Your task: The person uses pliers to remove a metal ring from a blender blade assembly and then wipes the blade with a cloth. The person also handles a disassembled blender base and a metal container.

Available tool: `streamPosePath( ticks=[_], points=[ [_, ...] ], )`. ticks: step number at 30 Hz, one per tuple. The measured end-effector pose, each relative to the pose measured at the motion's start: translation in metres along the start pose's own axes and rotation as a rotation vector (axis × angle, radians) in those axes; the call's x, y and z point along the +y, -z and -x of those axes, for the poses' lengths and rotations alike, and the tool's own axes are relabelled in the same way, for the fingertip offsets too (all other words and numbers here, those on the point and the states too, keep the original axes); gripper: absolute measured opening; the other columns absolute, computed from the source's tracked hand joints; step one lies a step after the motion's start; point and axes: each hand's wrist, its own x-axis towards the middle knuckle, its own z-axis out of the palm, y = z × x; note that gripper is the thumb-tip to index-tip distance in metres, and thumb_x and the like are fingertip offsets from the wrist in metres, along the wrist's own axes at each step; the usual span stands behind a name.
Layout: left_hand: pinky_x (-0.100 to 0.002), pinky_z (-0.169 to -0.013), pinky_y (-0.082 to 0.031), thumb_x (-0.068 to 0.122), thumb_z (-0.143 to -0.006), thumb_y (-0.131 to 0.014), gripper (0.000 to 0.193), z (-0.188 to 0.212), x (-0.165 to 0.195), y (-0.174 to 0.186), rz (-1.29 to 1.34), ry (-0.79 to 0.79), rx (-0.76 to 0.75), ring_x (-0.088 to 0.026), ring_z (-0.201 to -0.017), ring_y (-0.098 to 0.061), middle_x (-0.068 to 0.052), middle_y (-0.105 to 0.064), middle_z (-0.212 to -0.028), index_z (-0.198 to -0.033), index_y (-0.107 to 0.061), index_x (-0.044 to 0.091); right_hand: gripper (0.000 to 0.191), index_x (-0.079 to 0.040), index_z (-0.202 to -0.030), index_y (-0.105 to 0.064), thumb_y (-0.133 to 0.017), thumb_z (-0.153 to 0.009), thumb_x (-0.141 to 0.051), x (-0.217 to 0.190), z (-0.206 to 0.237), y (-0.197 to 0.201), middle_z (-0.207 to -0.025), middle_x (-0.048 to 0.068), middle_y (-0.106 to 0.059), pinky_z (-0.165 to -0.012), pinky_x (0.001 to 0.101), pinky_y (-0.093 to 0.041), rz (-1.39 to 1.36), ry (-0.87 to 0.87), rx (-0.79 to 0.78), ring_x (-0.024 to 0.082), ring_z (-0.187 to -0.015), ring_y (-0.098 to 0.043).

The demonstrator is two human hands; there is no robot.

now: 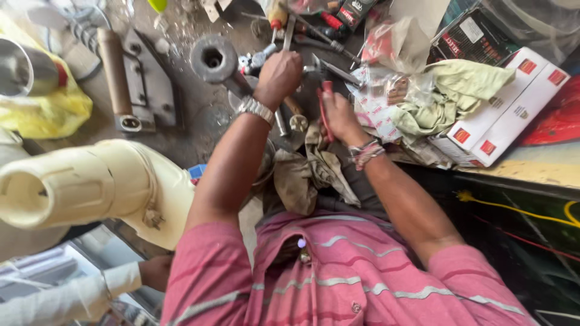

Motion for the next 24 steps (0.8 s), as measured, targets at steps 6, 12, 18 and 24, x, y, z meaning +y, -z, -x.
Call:
streamPosePath(
  ticks=[6, 12, 18, 24],
  points=[
    [-0.046, -0.06, -0.058, 0.015, -0.086, -0.068, 0.017, -0.004, 0.012, 0.025, 0.011, 0.183, -0.001, -0.038, -0.067, -0.072, -0.022, -0.07, -0.073, -0.077, -0.072, 0.002, 0.028, -0.01, -0.1, -0.055, -0.063, -0.101, -0.036, -0.001, 0.026, 0.036, -0.078, 0.005, -0.065, -0.047, 0.0298, -0.054, -0.192, 0.027, -0.041, 0.014, -0.056, -0.063],
    [-0.039, -0.055, -0.053, 0.022, -0.1, -0.063, 0.027, -0.016, 0.026, 0.069, 0.493, 0.148, 0.263, -0.026, -0.06, -0.068, -0.014, -0.069, -0.067, -0.083, -0.068, 0.001, 0.024, -0.006, -0.11, -0.06, -0.072, -0.098, -0.023, 0.001, 0.062, 0.056, -0.094, 0.001, -0.062, -0.072, 0.0249, -0.051, 0.01, 0.161, -0.023, 0.008, -0.083, -0.06],
    [-0.024, -0.045, -0.046, 0.022, -0.107, -0.056, 0.026, -0.018, 0.049, 0.093, 1.284, 0.237, -0.019, -0.008, -0.05, -0.059, -0.002, -0.064, -0.066, -0.091, -0.064, 0.004, 0.037, -0.008, -0.12, -0.059, -0.069, -0.097, -0.035, -0.019, 0.075, 0.054, -0.095, -0.004, -0.055, -0.075, 0.0251, -0.044, -0.084, 0.121, -0.089, 0.007, -0.085, -0.048],
    [-0.025, -0.04, -0.038, 0.023, -0.104, -0.057, 0.024, -0.023, 0.047, 0.095, 1.561, 0.298, -0.077, -0.013, -0.047, -0.057, -0.004, -0.063, -0.066, -0.091, -0.063, 0.004, 0.038, -0.006, -0.113, -0.059, -0.066, -0.102, -0.041, -0.042, 0.082, 0.051, -0.096, -0.002, -0.057, -0.08, 0.0258, -0.046, 0.042, 0.265, -0.022, 0.008, -0.087, -0.05]
  ],
)
